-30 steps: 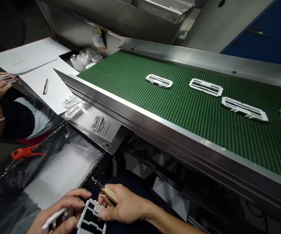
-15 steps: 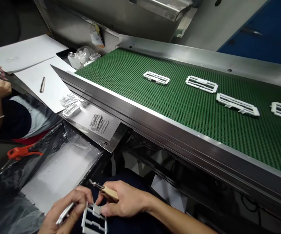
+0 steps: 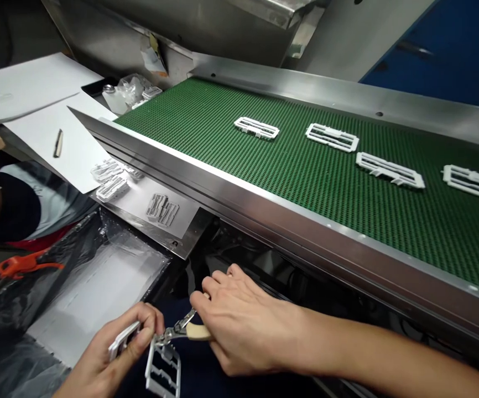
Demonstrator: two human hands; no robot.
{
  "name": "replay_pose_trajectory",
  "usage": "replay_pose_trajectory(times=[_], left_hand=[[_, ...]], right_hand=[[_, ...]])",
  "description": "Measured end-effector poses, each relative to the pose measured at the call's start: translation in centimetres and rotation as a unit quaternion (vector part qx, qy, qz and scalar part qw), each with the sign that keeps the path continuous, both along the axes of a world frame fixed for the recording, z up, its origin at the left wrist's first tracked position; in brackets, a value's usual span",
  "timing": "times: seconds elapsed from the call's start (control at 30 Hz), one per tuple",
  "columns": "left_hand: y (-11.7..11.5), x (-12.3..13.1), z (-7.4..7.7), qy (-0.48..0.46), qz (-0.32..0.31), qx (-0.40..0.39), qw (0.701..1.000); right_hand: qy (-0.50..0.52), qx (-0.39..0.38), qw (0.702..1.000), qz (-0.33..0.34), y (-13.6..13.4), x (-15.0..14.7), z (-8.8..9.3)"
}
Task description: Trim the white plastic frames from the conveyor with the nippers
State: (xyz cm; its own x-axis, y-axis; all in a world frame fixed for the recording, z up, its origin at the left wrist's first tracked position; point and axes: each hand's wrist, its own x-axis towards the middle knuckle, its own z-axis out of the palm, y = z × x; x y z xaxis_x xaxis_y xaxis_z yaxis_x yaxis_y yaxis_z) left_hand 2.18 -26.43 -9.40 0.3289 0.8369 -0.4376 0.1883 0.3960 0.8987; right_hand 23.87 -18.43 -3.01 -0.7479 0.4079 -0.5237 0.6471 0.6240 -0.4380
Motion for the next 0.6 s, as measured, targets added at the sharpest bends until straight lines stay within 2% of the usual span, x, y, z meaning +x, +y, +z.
replay_pose_trajectory(times=[0.27, 0.5, 0.6], left_hand=[[1.0, 0.7, 0.2, 0.002, -0.02, -0.003, 1.0], [1.7, 1.1, 0.2, -0.01, -0.045, 0.005, 0.999], [1.9, 1.2, 0.0, -0.015, -0.048, -0.007, 0.999]], right_hand=[[-0.023, 0.047, 0.998, 0.021, 0.1, -0.6, 1.1], [0.048, 0.204, 0.976, 0.064, -1.2, 0.1, 1.0], [0.034, 0.197, 0.977, 0.076, -0.5, -0.7, 1.3]])
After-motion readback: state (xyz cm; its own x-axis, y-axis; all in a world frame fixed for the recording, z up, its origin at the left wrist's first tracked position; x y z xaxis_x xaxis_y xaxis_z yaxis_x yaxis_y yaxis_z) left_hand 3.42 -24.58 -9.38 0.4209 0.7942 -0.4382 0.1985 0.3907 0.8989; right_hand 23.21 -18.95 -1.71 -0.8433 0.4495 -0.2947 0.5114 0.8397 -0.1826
